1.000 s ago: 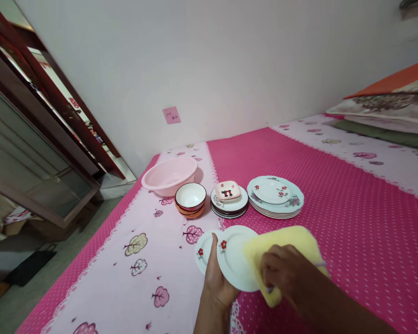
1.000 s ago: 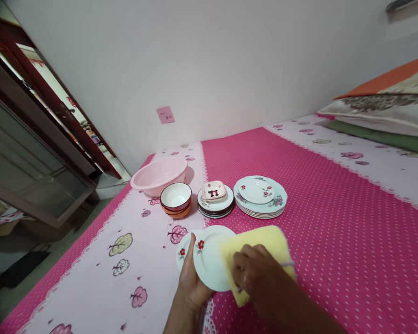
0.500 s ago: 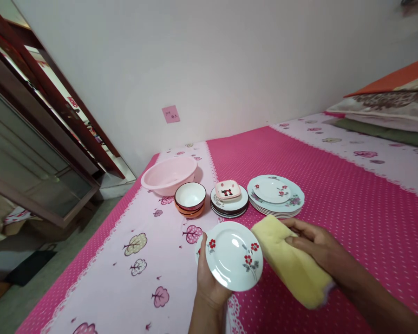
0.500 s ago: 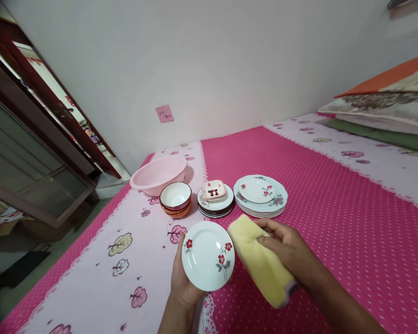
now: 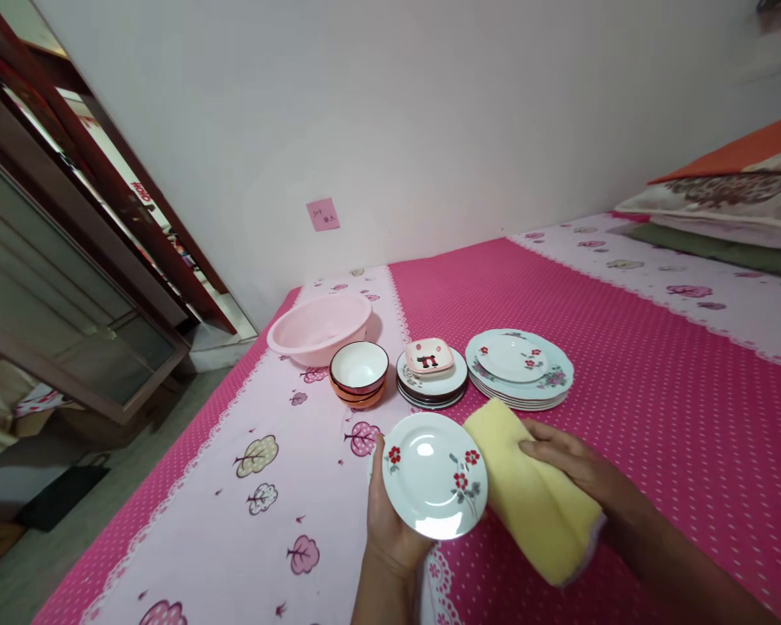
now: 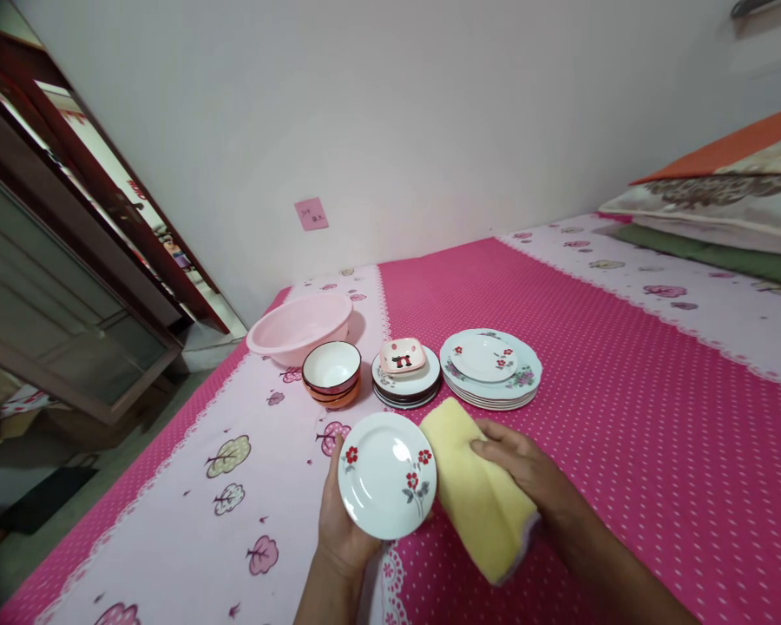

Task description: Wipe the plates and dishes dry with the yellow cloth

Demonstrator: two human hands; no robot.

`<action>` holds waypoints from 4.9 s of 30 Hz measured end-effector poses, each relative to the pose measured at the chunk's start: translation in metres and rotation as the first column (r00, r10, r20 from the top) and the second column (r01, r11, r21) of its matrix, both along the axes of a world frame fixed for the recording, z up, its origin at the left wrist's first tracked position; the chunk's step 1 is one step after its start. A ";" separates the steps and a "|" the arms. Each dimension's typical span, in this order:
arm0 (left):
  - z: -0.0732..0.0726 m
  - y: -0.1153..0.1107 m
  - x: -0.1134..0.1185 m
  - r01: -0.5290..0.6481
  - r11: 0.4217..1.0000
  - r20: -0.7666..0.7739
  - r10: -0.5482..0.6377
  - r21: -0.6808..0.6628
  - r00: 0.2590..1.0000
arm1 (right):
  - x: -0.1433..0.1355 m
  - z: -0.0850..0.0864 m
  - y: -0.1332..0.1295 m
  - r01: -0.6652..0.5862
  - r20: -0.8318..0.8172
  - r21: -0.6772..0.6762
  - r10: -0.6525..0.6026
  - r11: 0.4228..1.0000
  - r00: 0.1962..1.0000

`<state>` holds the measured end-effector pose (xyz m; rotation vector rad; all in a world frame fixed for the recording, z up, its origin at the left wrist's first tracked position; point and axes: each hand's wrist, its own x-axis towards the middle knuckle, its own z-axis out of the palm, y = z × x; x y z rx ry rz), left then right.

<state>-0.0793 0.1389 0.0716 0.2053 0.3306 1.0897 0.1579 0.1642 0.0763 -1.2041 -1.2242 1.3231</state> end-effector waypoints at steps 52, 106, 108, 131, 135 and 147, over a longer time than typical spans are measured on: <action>-0.011 0.009 0.009 -0.139 0.984 -0.311 0.168 0.111 0.935 | 0.036 -0.030 0.058 0.400 -0.312 -0.033 -0.390 0.916 0.866; -0.011 0.007 0.006 -0.197 0.980 -0.263 0.194 0.017 0.945 | 0.041 -0.064 0.097 0.075 0.568 0.629 -0.524 0.773 0.635; -0.011 0.008 0.006 -0.196 0.980 -0.263 0.194 0.022 0.945 | 0.043 -0.067 0.098 0.048 0.605 0.643 -0.546 0.764 0.579; 0.000 0.015 -0.028 -0.368 0.928 -0.314 0.365 0.052 0.877 | 0.031 -0.026 0.062 0.074 0.510 0.608 -0.460 0.791 0.727; 0.005 0.020 -0.053 -0.620 0.783 -0.309 0.600 0.041 0.738 | 0.027 -0.012 0.030 -0.006 0.558 0.495 -0.312 0.869 0.769; -0.031 0.004 -0.125 -0.786 0.617 -0.528 0.652 -0.049 0.545 | 0.085 -0.039 -0.057 -0.101 0.644 0.236 -0.077 0.966 0.761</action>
